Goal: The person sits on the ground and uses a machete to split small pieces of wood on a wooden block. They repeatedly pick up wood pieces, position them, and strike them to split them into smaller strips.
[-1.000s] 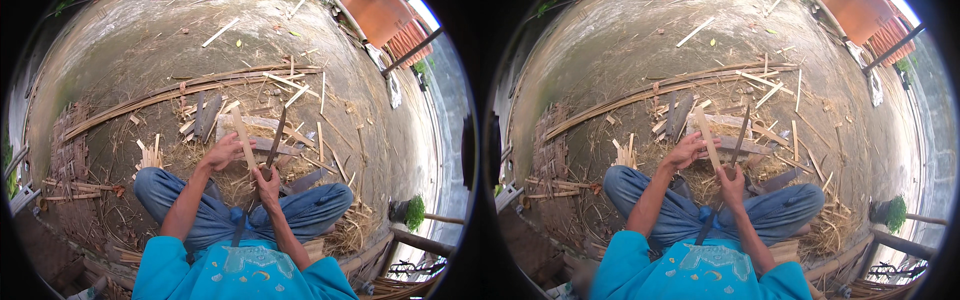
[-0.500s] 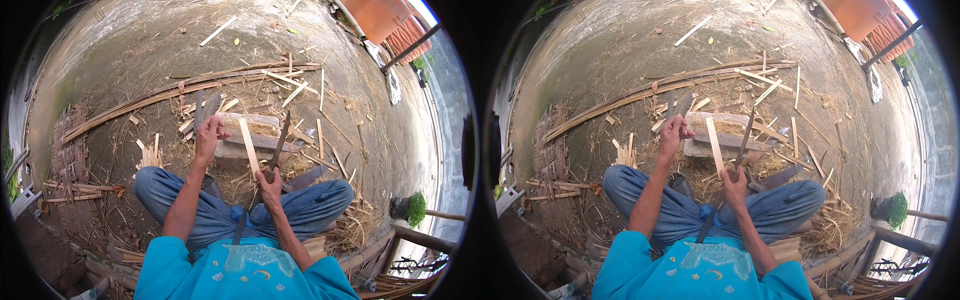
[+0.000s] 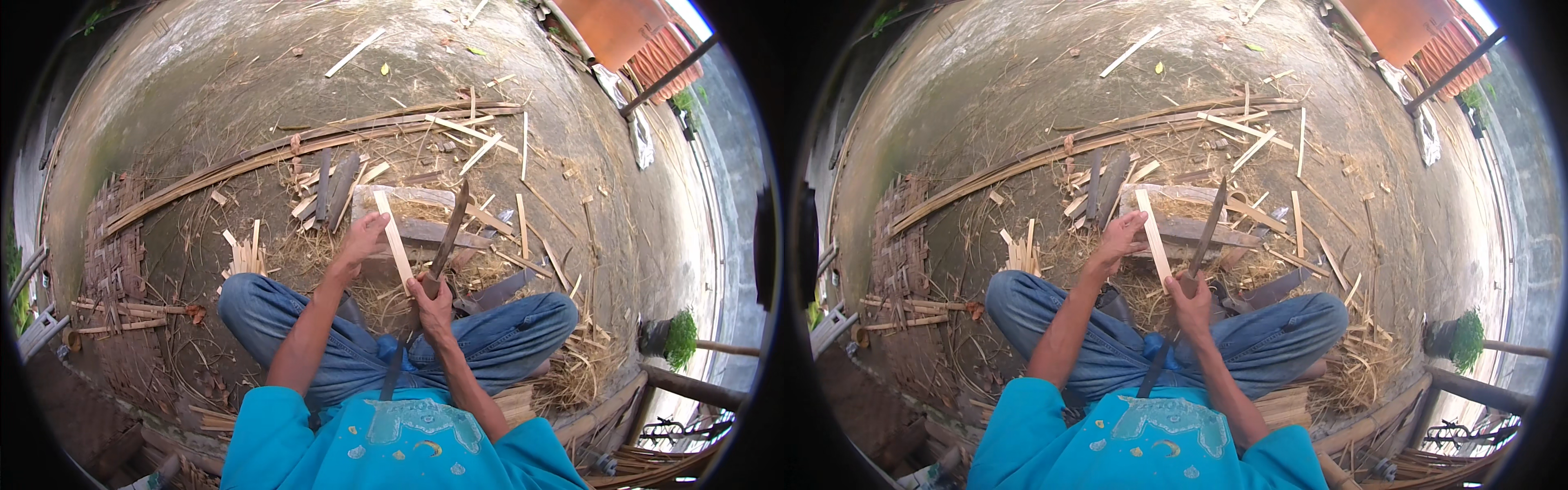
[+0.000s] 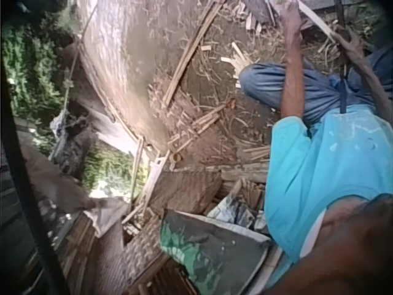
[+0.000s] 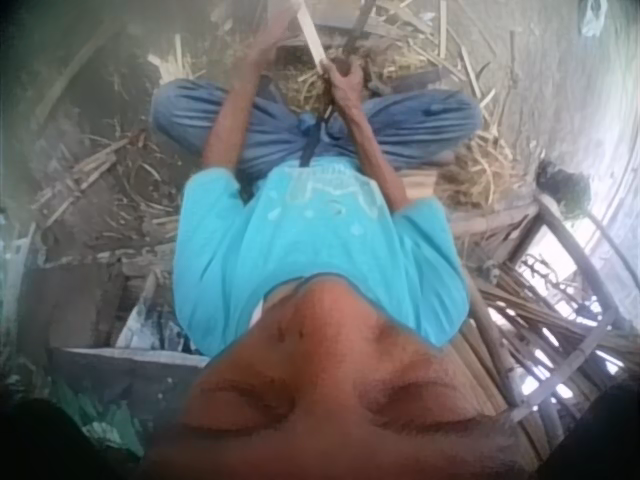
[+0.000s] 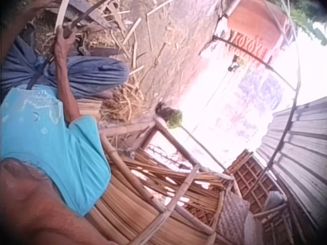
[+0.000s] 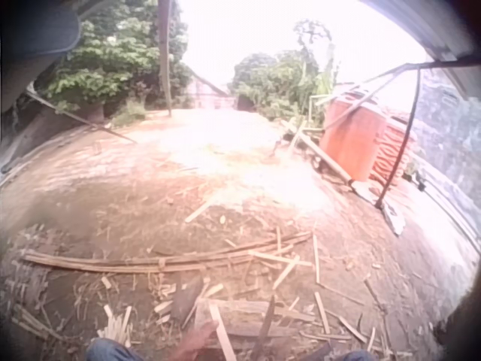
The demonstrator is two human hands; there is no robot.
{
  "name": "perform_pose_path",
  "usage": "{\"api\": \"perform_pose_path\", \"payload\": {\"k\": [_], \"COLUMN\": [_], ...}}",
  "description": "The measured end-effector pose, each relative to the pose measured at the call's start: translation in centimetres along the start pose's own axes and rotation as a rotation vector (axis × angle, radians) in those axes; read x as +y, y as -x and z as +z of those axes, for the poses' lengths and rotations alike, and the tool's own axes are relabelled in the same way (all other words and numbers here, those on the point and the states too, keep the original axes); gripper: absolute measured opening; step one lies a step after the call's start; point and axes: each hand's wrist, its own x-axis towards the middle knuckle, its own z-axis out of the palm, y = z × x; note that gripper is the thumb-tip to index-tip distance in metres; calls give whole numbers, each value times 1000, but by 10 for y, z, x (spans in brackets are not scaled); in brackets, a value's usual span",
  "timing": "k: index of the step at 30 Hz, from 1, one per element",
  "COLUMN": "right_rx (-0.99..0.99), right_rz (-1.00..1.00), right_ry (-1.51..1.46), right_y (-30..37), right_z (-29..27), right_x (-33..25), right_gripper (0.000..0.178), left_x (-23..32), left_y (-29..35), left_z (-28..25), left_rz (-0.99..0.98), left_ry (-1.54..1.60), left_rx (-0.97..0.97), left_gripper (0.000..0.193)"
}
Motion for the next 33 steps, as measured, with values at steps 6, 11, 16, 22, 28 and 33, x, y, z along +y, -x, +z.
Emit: {"api": "perform_pose_path", "payload": {"k": [6, 11, 16, 22, 28, 33], "right_rx": [-149, 31, -42, -187, -262, -208], "right_rz": [14, -126, -30, 47, -20, -79], "right_ry": [88, 337, 415, 345, 195, 349], "right_y": [2, -15, -12, 8, 20, -4], "right_z": [-12, -18, -20, 5, 46, 43], "right_x": [-12, 30, 66, 16, -23, 15], "right_gripper": [28, 39, 45, 49, 46, 44], "left_x": [31, 45, 16, 0, 9, 2], "left_y": [5, 7, -10, -7, 12, 8], "left_z": [-36, -26, -26, -26, -7, -15], "left_rz": [112, 447, 496, 558, 610, 712], "left_ry": [95, 230, 103, -259, -564, -410], "left_rx": [55, 279, 482, 638, 730, 740], "left_gripper": [43, 35, 33, 27, 28, 26]}}
